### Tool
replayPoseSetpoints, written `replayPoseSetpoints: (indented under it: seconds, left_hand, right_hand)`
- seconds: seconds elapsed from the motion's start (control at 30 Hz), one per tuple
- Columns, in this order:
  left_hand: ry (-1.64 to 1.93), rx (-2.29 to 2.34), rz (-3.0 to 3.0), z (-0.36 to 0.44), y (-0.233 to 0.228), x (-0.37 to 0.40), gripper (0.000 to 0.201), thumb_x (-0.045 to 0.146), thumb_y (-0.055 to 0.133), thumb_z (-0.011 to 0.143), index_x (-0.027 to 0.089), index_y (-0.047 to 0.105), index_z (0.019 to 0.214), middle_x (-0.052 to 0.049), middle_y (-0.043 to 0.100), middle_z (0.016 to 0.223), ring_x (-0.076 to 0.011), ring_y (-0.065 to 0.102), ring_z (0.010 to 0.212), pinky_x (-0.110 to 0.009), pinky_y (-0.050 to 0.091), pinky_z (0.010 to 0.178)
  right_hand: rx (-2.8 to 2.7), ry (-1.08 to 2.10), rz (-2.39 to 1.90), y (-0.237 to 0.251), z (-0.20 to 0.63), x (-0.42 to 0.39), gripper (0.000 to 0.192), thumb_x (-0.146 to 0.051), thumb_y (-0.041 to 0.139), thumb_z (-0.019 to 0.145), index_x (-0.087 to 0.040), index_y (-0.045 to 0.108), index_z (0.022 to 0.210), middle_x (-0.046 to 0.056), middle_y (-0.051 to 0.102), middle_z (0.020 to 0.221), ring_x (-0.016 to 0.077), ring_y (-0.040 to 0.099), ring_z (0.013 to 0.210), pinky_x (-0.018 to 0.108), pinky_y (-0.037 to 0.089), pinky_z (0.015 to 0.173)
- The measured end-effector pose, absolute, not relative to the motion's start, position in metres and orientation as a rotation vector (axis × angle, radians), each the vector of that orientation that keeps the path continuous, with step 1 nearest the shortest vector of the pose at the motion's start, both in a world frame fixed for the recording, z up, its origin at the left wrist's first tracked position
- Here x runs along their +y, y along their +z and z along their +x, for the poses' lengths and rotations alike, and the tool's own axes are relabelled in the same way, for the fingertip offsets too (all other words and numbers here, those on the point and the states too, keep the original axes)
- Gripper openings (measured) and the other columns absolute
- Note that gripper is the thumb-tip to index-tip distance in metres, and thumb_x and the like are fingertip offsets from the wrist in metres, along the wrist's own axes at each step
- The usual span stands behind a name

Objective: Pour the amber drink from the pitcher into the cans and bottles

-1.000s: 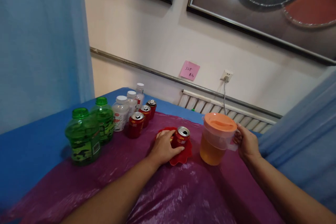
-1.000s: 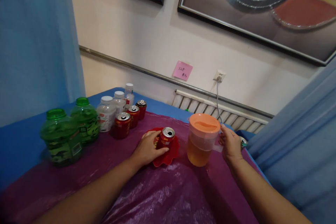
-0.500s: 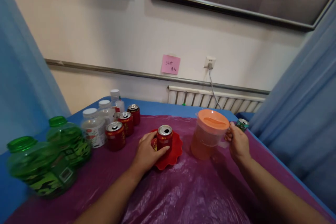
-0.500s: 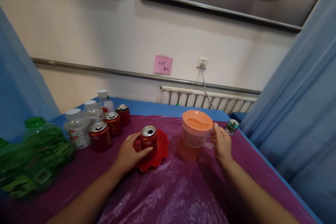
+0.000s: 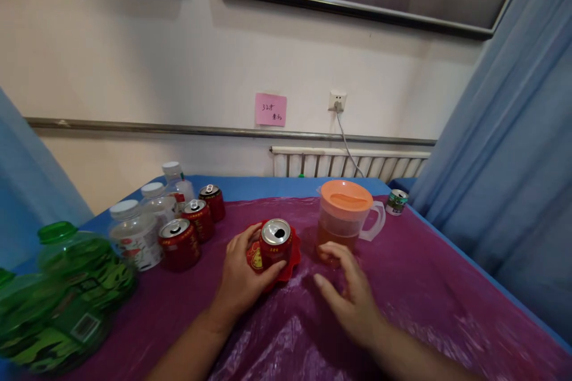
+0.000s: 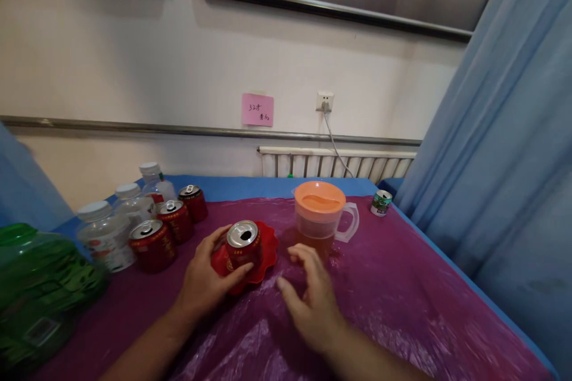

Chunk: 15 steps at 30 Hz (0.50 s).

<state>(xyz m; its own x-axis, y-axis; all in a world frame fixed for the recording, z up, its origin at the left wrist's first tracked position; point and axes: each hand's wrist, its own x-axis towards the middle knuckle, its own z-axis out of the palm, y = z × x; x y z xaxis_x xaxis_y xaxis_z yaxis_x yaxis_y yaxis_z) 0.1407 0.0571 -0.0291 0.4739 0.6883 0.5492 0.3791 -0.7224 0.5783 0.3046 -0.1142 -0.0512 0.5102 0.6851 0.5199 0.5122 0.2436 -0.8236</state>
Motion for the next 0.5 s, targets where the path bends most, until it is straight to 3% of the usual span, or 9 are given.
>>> replayPoseSetpoints:
  seconds: [0.1,0.23,0.37,0.5]
  left_hand:
    - [1.108,0.765,2.432,0.141,-0.032,0.052,0.074,0.044,0.081,0.071,0.026,0.048,0.135,-0.01,0.061,0.13,-0.0322,0.06,0.12,-0.052,0.048,0.104]
    - [1.082,0.597,2.528,0.139,-0.037,0.052,0.068,0.036,0.077,0.073,0.027,0.049,0.134,-0.009,0.063,0.129,-0.0308,0.059,0.12,-0.049,0.049,0.103]
    - [1.081,0.531,2.55,0.14,-0.035,0.053,0.065,0.029,0.073,0.07,0.026,0.052,0.132,-0.009,0.066,0.127,-0.0311,0.061,0.118,-0.048,0.051,0.103]
    - [0.951,0.465,2.651,0.139,-0.035,0.056,0.076,0.039,0.079,0.066,0.029,0.054,0.138,-0.011,0.062,0.137,-0.0366,0.055,0.129,-0.056,0.044,0.11]
  right_hand:
    - [-1.064,0.367,-1.416,-0.054,0.28,-0.092,0.06,-0.028,0.076,0.076,-0.027,0.054,0.132,0.007,0.063,0.129,0.0266,0.061,0.116,0.043,0.049,0.102]
    - [-0.987,0.407,-1.458,-0.045,0.27,-0.069,0.071,-0.027,0.084,0.064,-0.025,0.054,0.129,0.008,0.064,0.128,0.0289,0.06,0.119,0.046,0.046,0.105]
    - [-1.029,0.372,-1.489,-0.035,0.273,-0.063,0.067,-0.028,0.085,0.062,-0.024,0.058,0.124,0.007,0.066,0.123,0.0292,0.062,0.114,0.045,0.047,0.101]
    - [-1.067,0.285,-1.524,-0.035,0.281,-0.083,0.057,-0.028,0.083,0.065,-0.023,0.061,0.118,0.007,0.069,0.114,0.0283,0.064,0.106,0.044,0.05,0.096]
